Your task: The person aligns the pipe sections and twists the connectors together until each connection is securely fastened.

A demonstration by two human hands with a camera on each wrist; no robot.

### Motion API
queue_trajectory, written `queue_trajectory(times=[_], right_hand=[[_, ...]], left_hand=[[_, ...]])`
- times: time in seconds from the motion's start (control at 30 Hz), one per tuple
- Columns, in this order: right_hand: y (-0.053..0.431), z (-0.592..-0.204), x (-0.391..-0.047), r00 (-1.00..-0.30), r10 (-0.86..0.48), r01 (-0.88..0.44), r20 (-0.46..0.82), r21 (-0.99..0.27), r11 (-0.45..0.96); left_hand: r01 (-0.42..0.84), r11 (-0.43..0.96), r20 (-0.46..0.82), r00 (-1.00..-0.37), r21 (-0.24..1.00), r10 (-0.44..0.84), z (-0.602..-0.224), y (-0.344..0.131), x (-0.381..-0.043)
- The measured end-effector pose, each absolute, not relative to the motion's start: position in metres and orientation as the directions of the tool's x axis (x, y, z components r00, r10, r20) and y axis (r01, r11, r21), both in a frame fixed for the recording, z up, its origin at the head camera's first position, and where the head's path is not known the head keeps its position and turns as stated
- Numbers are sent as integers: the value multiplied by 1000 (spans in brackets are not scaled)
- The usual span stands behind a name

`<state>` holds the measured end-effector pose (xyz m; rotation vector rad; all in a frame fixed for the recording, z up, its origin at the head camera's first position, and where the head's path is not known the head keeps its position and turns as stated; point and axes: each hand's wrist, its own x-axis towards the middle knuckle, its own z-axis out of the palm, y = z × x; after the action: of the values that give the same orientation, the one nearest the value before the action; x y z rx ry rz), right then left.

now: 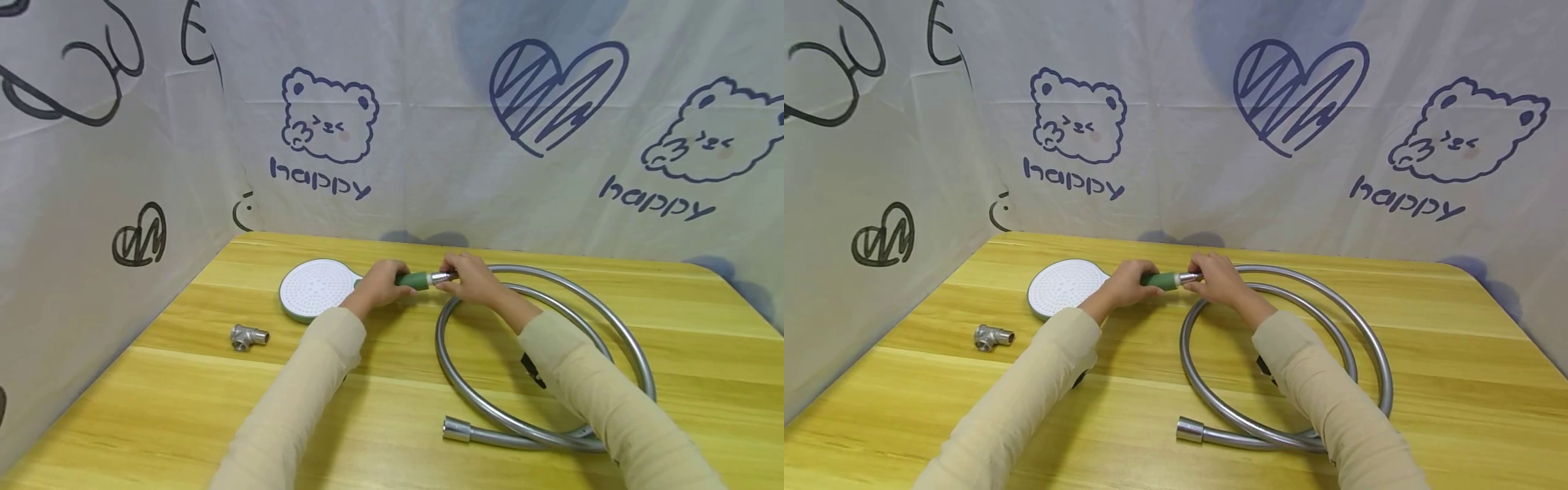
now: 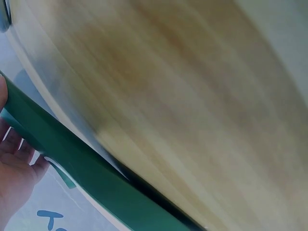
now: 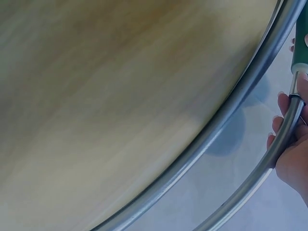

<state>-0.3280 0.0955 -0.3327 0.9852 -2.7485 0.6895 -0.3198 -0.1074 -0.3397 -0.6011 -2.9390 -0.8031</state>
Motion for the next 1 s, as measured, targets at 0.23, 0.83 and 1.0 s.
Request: queue_trajectory(times=[0.23, 0.83, 1.0], right_hand=[[96, -333, -330, -772, -567, -636, 287, -381, 672], [95, -337, -333, -753, -585, -657, 301, -287, 697], [93, -336, -331, -758, -573, -649, 312, -277, 708]], left_hand=[[381, 790, 136, -922, 481, 362, -340, -108, -321], [366, 792, 125, -928, 488, 352, -339, -107, -319], [360, 793, 126, -931, 491, 344, -338, -107, -318]])
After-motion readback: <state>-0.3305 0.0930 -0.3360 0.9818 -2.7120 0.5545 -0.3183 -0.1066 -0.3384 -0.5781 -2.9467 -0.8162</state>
